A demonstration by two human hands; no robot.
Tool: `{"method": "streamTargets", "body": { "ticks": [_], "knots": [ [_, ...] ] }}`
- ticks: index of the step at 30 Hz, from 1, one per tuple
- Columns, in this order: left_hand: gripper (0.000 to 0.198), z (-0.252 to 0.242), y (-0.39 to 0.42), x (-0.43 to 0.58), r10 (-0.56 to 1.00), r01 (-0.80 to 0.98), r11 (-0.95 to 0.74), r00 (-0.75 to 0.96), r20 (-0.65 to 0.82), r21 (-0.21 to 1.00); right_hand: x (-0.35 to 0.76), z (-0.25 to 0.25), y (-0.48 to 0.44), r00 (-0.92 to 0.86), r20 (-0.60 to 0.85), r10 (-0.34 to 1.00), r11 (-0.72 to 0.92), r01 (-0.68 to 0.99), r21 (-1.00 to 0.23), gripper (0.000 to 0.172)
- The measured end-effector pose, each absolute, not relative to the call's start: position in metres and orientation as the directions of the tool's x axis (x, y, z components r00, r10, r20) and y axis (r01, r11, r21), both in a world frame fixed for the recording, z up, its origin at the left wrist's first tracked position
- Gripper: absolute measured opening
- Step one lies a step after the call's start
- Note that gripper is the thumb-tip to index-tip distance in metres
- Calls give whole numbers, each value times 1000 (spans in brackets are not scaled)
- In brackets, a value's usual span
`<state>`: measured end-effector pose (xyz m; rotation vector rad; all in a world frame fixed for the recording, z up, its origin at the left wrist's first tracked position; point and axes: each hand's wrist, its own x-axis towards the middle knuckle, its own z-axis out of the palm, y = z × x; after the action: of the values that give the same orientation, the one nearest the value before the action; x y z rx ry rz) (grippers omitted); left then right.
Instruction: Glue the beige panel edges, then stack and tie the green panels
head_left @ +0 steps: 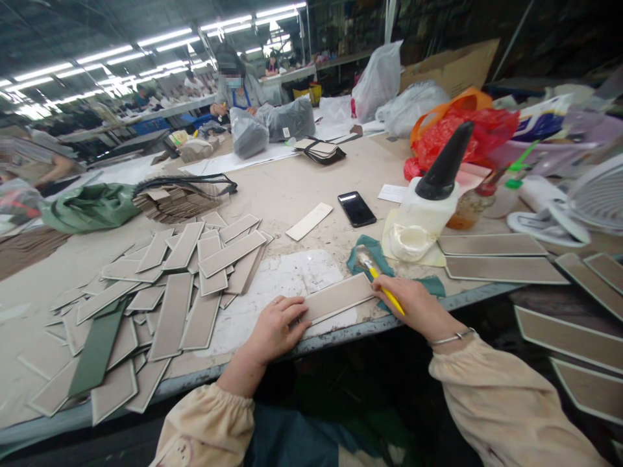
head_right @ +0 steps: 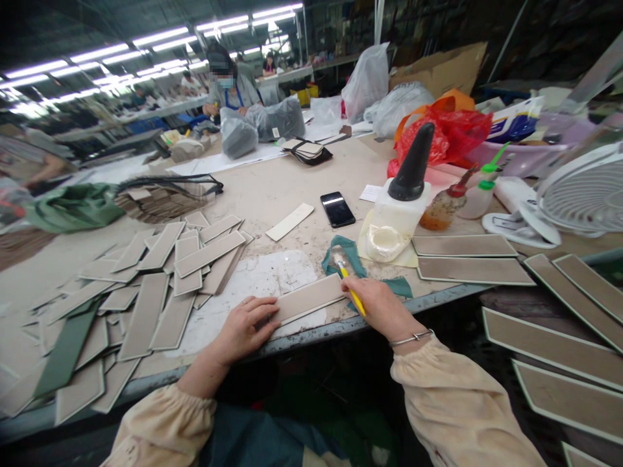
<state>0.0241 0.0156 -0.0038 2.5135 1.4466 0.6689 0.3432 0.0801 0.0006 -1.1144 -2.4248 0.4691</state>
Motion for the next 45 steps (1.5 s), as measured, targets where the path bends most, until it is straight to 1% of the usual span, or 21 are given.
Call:
{"method": "streamTargets", "body": {
  "ticks": [7, 15, 22, 24, 26, 30, 32, 34, 38, 40, 45],
  "knots": [
    [20, -4, 15, 24, 854, 781, -517, 437, 283, 352, 342, -4, 82, -577, 284, 766, 639, 637, -431, 8],
    [20, -5, 18, 22, 848, 765, -528, 453, 276, 369, 342, 0, 78, -572, 257, 779, 622, 653, -432, 4],
    [22, 4, 15, 27, 862, 787, -506, 446, 243, 353, 347, 10, 79, -584, 252, 771, 630, 644, -435, 8],
    [24, 7, 16, 35, 869, 801, -494, 434, 238, 340, 349, 15, 78, -573, 291, 766, 637, 618, -461, 6],
    [25, 9, 18, 45, 875, 811, -483, 430, 225, 329, 352, 21, 76, -527, 361, 769, 636, 583, -505, 5],
    [23, 7, 25, 62, 882, 814, -472, 429, 197, 338, 357, 26, 73, -344, 523, 780, 621, 526, -581, 13],
    [23, 6, 27, 67, 883, 809, -469, 428, 192, 355, 358, 25, 73, -312, 544, 779, 621, 499, -604, 17],
    [22, 5, 28, 69, 885, 802, -466, 424, 194, 374, 356, 23, 75, -378, 514, 770, 637, 490, -595, 20],
    [21, 4, 30, 68, 877, 782, -480, 435, 204, 399, 347, 18, 81, -561, 384, 734, 674, 528, -517, 24],
    [20, 3, 32, 67, 873, 771, -487, 439, 211, 410, 342, 16, 82, -595, 349, 724, 679, 527, -511, 25],
    [18, 2, 35, 67, 876, 757, -483, 430, 220, 440, 334, 14, 84, -625, 335, 705, 690, 494, -529, 30]
  ]
}}
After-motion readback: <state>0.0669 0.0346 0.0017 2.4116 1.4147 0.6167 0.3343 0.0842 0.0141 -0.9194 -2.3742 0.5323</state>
